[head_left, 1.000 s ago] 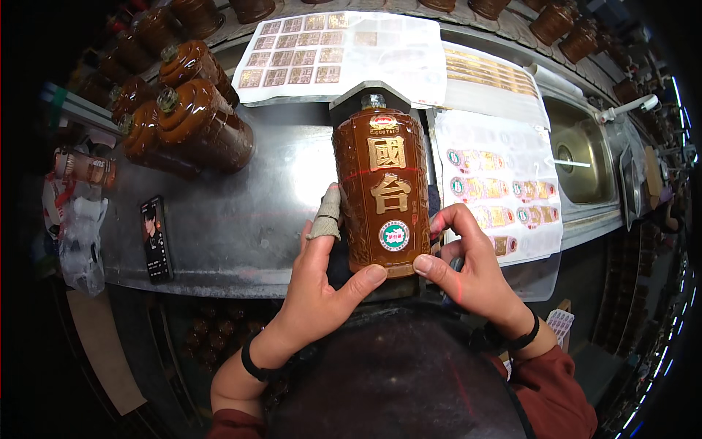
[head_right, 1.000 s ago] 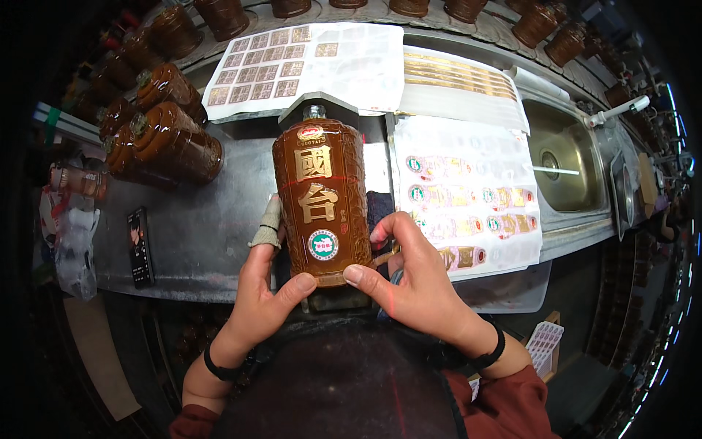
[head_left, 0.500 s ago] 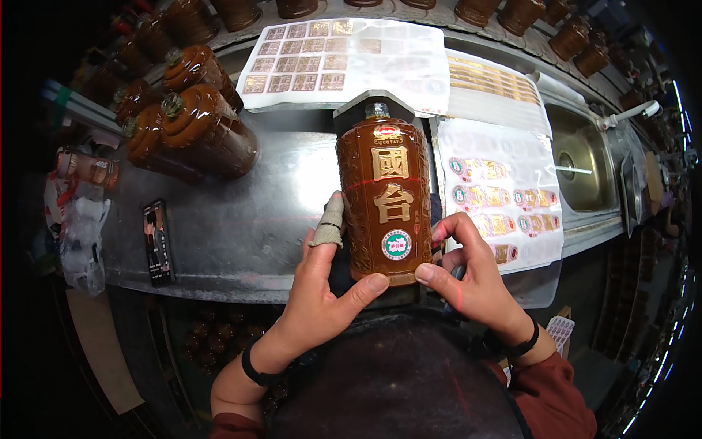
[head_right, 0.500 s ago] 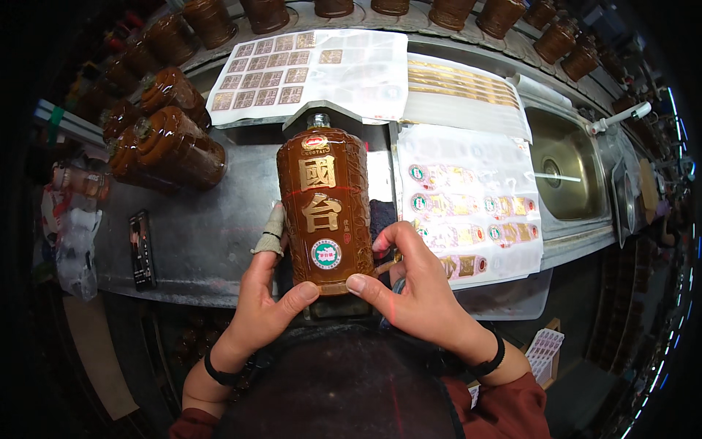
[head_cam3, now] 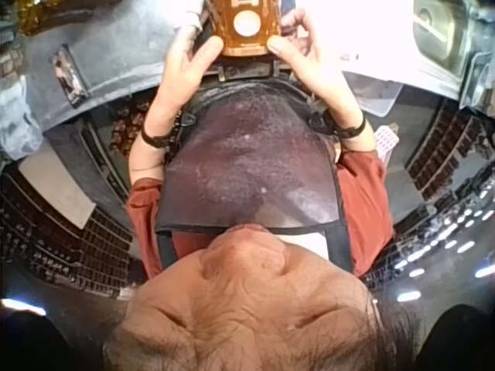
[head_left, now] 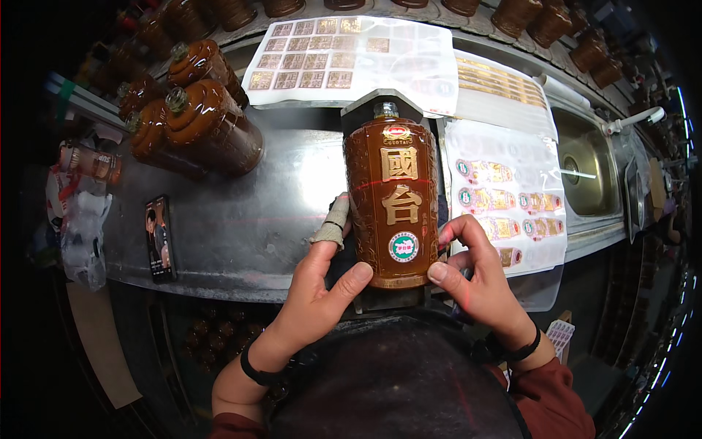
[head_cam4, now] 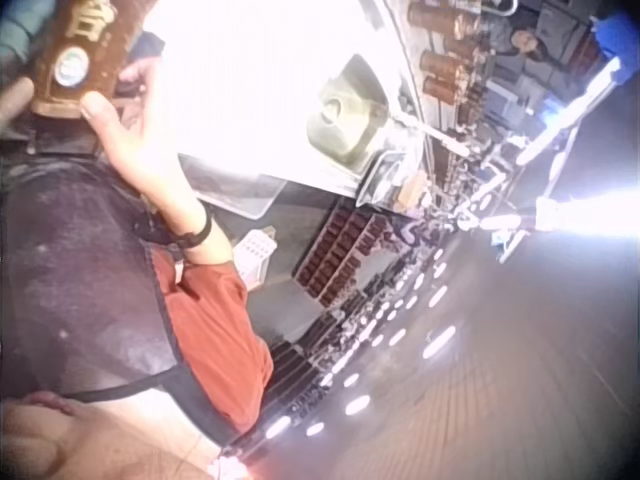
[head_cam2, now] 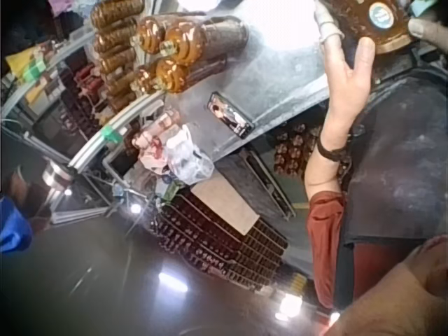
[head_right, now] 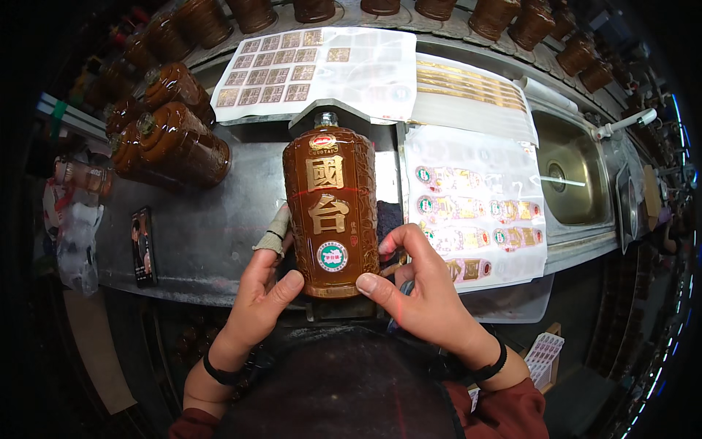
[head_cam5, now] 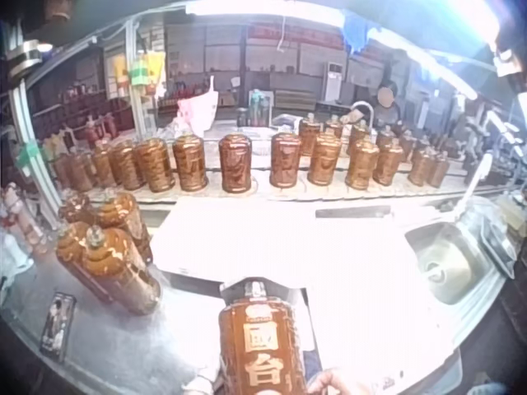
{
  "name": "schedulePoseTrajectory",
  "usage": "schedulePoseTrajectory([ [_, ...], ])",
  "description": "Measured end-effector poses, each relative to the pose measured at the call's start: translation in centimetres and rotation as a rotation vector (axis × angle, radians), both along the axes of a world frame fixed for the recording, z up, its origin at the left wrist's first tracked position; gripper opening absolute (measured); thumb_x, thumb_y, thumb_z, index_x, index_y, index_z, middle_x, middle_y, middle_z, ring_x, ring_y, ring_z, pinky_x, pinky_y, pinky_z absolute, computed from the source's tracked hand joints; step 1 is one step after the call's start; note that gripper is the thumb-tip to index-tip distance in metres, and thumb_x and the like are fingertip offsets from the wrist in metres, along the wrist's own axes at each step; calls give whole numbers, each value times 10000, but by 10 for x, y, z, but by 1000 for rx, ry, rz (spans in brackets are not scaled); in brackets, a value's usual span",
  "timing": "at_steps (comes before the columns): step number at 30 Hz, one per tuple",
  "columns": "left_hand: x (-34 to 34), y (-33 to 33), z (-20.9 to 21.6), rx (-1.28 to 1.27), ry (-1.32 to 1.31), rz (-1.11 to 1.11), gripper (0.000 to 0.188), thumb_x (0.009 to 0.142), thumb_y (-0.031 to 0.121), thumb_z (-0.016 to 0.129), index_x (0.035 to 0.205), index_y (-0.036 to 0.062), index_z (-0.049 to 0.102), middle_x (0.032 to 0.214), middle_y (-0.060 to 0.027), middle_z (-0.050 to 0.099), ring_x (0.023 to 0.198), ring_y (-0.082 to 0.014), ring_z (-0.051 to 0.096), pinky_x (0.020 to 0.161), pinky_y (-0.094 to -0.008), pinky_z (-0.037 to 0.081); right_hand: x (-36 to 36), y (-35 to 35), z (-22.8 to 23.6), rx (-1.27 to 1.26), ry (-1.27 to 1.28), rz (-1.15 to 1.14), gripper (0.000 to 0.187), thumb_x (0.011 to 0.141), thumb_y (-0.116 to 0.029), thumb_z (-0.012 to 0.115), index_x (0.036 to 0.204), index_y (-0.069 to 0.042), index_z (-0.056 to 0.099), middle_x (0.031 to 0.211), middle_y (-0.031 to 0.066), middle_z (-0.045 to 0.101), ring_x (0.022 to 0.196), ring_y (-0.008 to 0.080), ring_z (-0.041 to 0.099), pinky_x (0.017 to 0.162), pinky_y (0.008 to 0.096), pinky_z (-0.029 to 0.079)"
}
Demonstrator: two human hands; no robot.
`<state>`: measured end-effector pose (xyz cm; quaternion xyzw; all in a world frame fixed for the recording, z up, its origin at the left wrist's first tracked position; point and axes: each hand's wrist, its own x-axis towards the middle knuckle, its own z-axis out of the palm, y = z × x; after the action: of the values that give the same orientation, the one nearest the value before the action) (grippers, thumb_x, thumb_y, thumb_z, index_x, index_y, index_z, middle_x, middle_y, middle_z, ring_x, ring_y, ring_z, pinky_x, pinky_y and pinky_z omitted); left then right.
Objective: Applying labels and decorative ribbons to brown ceramic liquor bottles on a production line.
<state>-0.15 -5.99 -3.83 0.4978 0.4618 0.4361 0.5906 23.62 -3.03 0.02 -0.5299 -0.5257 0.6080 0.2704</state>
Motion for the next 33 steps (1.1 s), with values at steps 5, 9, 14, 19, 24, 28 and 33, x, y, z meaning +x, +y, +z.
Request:
schedulePoseTrajectory([
  [5, 3, -2, -4, 83, 84, -4, 930, 912, 262, 745, 1560, -91, 179, 1601, -259, 282, 1501, -335, 256, 1213, -430, 203, -1, -1, -5, 84, -31, 25, 436, 857, -169, 812, 1098, -42, 471, 1032, 32, 468, 610, 5, 442, 503, 189, 362],
  [9, 2, -1, -6, 101, 135, 0, 972, 867, 301, 791, 1548, -90, 219, 1573, -270, 320, 1488, -361, 269, 1203, -451, 210, -3, -1, 0, -15, 20, -4, 454, 849, -166, 820, 1105, -48, 464, 1042, 32, 458, 620, 8, 448, 504, 186, 365],
  [14, 2, -1, -6, 103, 133, -5, 969, 868, 308, 788, 1547, -91, 225, 1570, -265, 325, 1478, -358, 284, 1204, -451, 208, -2, -1, -4, 2, 7, 8, 467, 844, -165, 825, 1109, -52, 457, 1054, 34, 455, 631, 8, 463, 499, 186, 371],
  [19, 3, -2, -8, 101, 144, 2, 976, 863, 311, 791, 1547, -93, 223, 1570, -267, 323, 1473, -364, 288, 1204, -452, 205, -2, -2, -5, 3, 25, -5, 456, 852, -160, 819, 1106, -54, 455, 1056, 33, 455, 627, 7, 471, 499, 185, 372],
  [24, 4, -2, -9, 145, 145, 17, 980, 863, 314, 789, 1547, -95, 218, 1560, -268, 332, 1470, -365, 292, 1202, -452, 209, -3, -3, -5, 3, 39, -5, 448, 859, -150, 812, 1109, -53, 453, 1057, 32, 452, 637, 7, 479, 508, 184, 380],
  [28, 6, 0, -6, 133, 143, 3, 984, 861, 317, 791, 1548, -93, 218, 1555, -266, 337, 1467, -365, 294, 1201, -451, 212, -4, -3, -4, 26, 54, -14, 452, 859, -148, 812, 1112, -50, 452, 1056, 31, 450, 647, 11, 493, 513, 187, 390],
  [33, 3, -1, -6, 136, 175, -16, 998, 858, 326, 795, 1553, -86, 208, 1556, -262, 335, 1457, -358, 309, 1199, -452, 217, -3, -3, -5, 37, 37, -3, 445, 862, -148, 810, 1109, -47, 454, 1051, 33, 453, 653, 13, 500, 514, 189, 394],
])
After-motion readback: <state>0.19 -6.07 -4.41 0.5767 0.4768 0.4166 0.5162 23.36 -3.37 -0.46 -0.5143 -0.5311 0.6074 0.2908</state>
